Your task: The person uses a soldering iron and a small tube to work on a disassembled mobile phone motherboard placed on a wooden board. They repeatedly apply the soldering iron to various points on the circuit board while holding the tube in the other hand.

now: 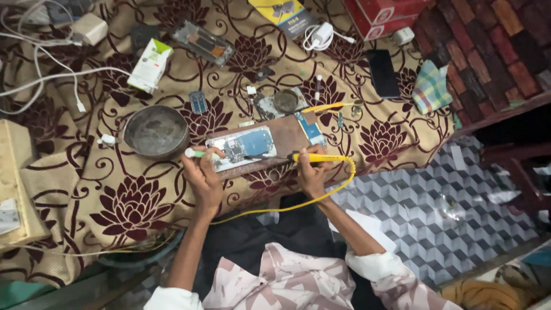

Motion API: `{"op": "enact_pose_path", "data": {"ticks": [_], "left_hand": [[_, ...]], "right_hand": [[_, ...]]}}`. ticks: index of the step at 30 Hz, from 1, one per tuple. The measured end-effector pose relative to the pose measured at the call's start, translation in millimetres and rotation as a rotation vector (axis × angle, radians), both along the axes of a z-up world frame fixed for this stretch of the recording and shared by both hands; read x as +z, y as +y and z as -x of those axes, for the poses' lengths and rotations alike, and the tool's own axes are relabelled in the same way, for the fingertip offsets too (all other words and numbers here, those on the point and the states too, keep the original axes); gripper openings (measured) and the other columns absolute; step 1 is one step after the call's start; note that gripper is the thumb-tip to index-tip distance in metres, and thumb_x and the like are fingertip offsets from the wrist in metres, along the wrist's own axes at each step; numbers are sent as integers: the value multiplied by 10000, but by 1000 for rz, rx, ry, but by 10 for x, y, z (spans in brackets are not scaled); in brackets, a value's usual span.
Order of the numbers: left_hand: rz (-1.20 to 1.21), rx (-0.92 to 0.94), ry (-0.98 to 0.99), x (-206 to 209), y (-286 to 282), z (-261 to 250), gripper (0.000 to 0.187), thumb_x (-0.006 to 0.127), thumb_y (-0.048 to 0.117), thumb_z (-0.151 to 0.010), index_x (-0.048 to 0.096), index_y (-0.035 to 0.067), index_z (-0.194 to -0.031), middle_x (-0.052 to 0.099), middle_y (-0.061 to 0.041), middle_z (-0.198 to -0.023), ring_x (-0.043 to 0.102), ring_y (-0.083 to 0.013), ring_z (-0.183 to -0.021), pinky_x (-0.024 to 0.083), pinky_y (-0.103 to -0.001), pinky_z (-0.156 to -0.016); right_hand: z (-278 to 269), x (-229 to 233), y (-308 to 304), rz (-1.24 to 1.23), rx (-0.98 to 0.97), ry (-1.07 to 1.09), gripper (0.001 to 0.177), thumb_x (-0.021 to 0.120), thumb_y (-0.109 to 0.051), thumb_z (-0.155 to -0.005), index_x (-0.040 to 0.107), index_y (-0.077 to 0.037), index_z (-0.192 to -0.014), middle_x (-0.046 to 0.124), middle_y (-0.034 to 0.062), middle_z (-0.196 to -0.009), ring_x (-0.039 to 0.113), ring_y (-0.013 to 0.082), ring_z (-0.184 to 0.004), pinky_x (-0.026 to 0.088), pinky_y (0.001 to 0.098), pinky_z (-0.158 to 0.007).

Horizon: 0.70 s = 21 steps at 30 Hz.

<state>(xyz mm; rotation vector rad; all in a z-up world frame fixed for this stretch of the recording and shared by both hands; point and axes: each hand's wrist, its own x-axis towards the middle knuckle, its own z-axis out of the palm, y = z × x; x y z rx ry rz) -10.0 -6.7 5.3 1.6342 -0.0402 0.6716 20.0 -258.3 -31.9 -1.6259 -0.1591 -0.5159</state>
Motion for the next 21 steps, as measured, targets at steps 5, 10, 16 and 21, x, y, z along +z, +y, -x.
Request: {"op": "enact_pose_path", "data": {"ticks": [5,10,16,21], "left_hand": [[-74,-1,-70,0,18,-22,310,395,306,-1178,378,-2,-1200,695,-104,-937,590,-136,-811,473,-305,-784],[-83,-3,-87,29,18,-42,323,374,305,-1173,358,-10,-1240,691,-106,-932,632,-154,-830,493,-320,-786],[-44,-8,-36,12,-11,-34,288,373,304,-1152,385,18,-1181,687,-101,-925,632,-149,-788,493,-297,-710],[-62,-19,-63,22,-23,-2,310,407,314,-1167,396,6,-1193,691,-117,-969,669,-168,-876,521,-312,-798]], "right_hand": [[79,370,52,286,-67,-31,214,665,-125,-986,583,-25,-815,585,26,-688,518,150,-619,407,361,-569],[27,1037,90,939,-50,-652,88,649,-120,-979,688,-43,-963,614,62,-795,589,192,-658,425,371,-591],[8,1426,326,461,290,-275,167,726,-46,-904,596,-17,-803,579,45,-666,547,111,-548,395,291,-488],[-103,1387,547,195,261,-167,350,690,41,-884,434,-27,-655,456,9,-573,434,39,-540,308,264,-456]]}}
